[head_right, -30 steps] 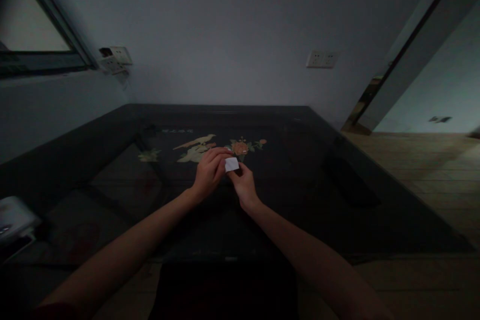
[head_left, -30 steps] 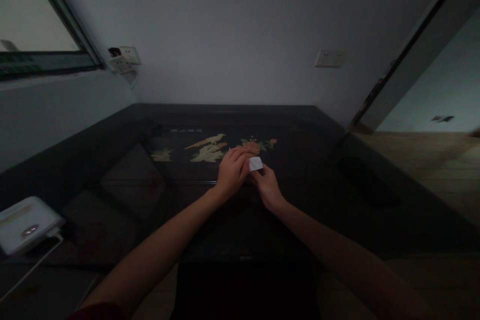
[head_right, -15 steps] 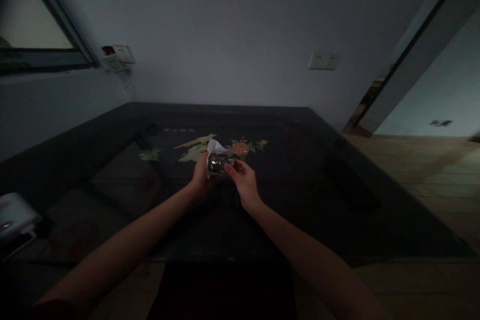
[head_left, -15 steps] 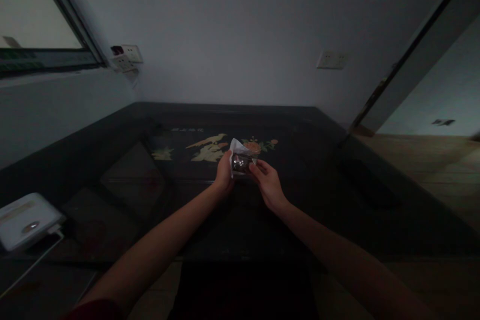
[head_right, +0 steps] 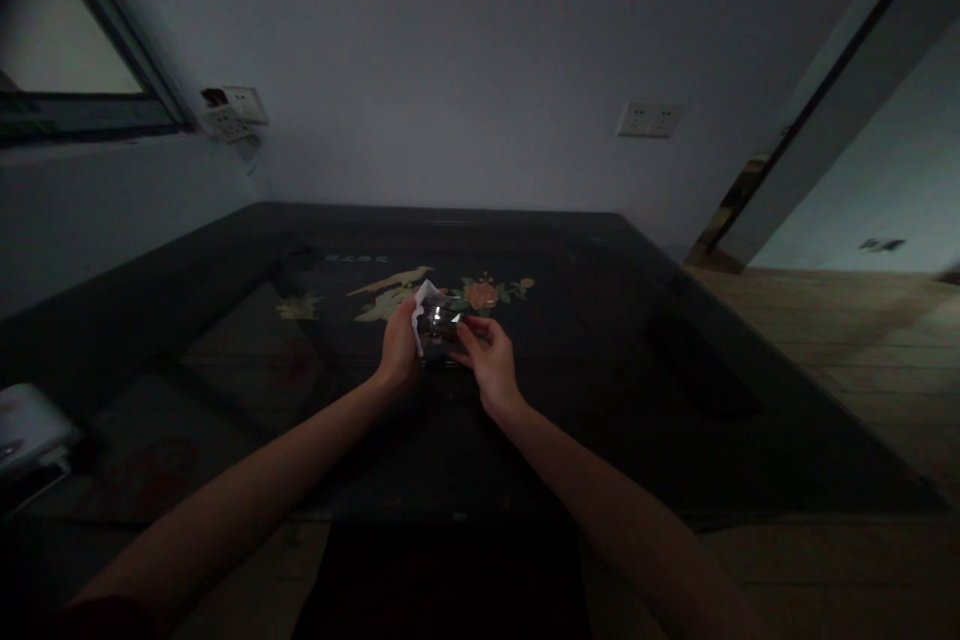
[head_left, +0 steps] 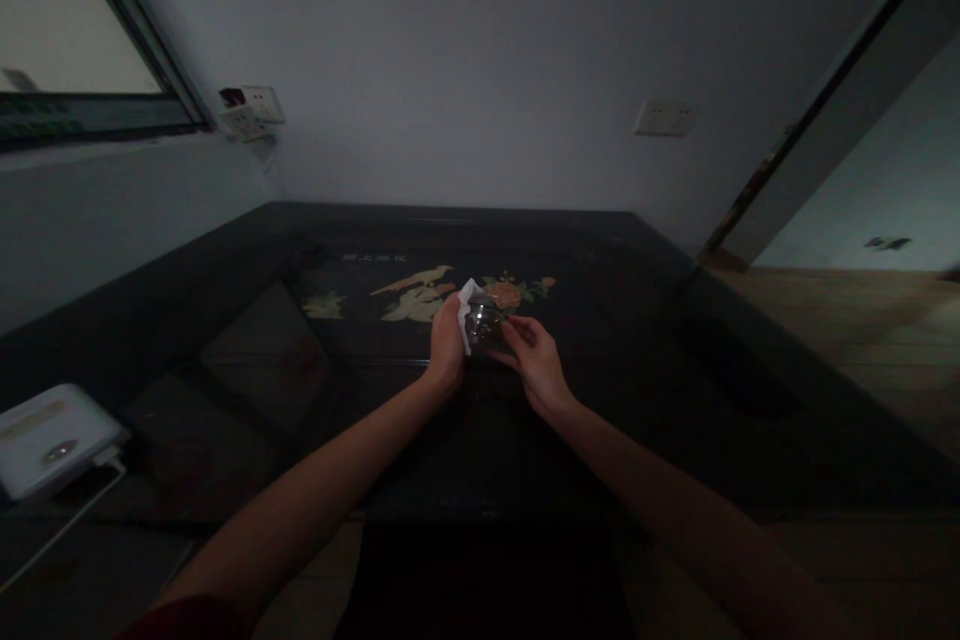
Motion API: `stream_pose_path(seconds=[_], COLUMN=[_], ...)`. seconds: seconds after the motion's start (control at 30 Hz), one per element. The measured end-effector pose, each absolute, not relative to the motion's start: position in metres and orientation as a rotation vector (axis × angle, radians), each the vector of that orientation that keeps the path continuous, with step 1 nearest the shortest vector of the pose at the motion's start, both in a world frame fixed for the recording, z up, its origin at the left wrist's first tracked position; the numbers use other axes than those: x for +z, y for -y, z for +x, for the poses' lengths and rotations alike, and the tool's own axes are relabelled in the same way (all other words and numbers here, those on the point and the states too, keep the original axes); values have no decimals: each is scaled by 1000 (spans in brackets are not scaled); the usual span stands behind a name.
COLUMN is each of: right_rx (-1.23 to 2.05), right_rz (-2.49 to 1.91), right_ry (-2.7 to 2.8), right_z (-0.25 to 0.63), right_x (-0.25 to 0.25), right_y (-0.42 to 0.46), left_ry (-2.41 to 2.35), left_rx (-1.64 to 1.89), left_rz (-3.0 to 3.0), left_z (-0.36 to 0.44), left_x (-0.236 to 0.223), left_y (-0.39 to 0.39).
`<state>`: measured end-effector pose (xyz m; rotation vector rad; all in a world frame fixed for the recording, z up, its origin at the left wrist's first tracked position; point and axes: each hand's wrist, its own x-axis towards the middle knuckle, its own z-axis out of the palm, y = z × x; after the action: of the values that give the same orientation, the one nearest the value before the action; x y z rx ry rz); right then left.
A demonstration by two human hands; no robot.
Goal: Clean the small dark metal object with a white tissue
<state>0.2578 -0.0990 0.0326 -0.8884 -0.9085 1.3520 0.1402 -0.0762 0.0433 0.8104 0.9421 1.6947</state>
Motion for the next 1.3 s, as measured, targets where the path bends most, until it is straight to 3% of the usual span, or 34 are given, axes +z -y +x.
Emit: stream_pose_path(seconds=[0.33, 0.67, 1.3], right_rx=[1583, 1525, 1563], right_rz=[-856, -803, -692], right_ry=[974, 1010, 916], right_z=[255, 258, 257], right_x=[33, 33, 47], right_y=[103, 99, 101], left_ry=[-1059, -968, -883], left_rx=[1749, 1726, 1664], left_rz=[1169, 1409, 717], left_z=[146, 152, 143], left_x=[39, 47, 33], left_y=[87, 100, 70])
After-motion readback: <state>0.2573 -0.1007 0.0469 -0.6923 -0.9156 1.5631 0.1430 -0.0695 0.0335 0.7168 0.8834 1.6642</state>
